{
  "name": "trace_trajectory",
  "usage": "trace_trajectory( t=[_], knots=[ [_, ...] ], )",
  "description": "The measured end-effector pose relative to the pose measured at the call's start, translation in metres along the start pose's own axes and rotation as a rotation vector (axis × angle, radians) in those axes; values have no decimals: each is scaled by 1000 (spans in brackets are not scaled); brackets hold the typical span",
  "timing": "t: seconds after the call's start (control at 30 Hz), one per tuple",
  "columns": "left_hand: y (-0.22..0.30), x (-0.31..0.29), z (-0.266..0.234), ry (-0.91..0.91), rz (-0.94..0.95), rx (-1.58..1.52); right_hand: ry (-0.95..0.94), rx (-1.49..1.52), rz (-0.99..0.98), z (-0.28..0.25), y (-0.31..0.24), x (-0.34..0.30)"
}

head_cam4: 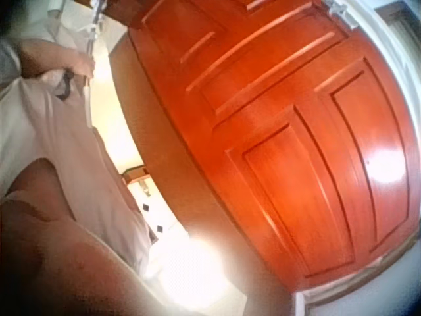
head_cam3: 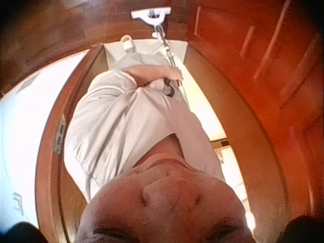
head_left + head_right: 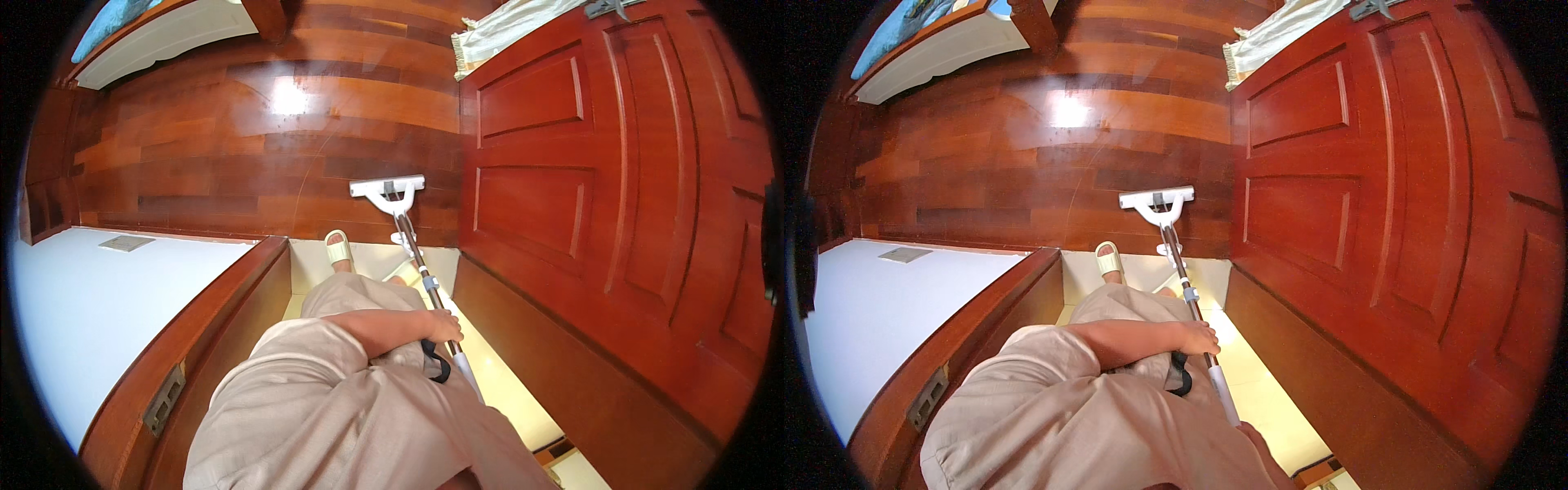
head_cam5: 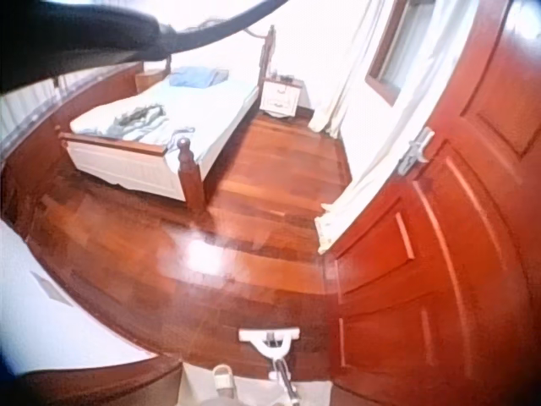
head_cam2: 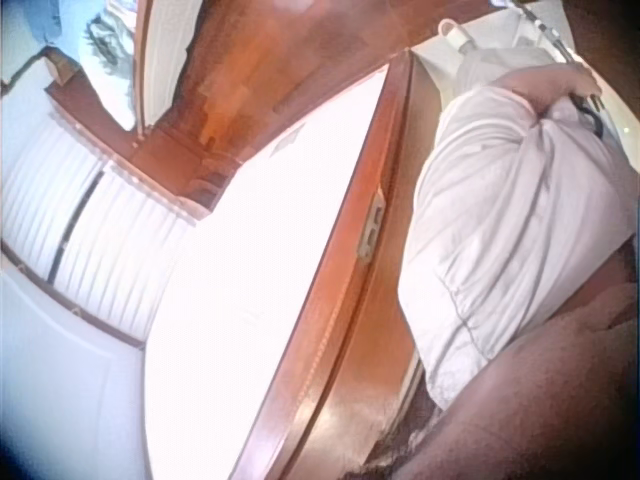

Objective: The person mops the floor in a bedroom using a mop. They move a small trash bin to clean underneath it, then continue mopping around the bed and furniture before exiting the room.

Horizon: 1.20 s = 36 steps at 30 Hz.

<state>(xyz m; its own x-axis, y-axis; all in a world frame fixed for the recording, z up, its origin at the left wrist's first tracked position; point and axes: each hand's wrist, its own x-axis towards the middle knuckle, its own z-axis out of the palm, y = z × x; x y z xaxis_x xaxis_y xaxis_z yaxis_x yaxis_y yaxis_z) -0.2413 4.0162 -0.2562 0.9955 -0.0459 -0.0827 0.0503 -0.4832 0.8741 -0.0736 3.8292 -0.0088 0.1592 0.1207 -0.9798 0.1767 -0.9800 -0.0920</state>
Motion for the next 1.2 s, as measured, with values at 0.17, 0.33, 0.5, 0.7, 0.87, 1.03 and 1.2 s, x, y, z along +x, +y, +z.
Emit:
trace_trajectory(
  t=[0.17, 0.33, 0.5, 0.7, 0.87, 1.03, 1.2],
  knots=[
    [22, -15, -10, 206, -65, 63, 2, -221, -152, -15, -55, -31],
    [-3, -67, -9, 651, -372, 108, -173, -807, -180, -22, -168, 12],
    [-62, -101, 1, 770, -748, 47, -108, -1117, -458, 6, -253, 81],
    [-109, -50, -51, 806, -741, -119, 61, -1404, -447, -26, -320, 81],
    [-77, 48, -103, 948, -616, -196, 257, -1487, -266, -95, -345, 29],
    [-56, 103, -134, 1104, -408, -230, 488, -1457, -319, -126, -348, -15],
    [-29, 124, -144, 995, -284, -215, 471, -1185, -414, -137, -319, -51]
  ],
)
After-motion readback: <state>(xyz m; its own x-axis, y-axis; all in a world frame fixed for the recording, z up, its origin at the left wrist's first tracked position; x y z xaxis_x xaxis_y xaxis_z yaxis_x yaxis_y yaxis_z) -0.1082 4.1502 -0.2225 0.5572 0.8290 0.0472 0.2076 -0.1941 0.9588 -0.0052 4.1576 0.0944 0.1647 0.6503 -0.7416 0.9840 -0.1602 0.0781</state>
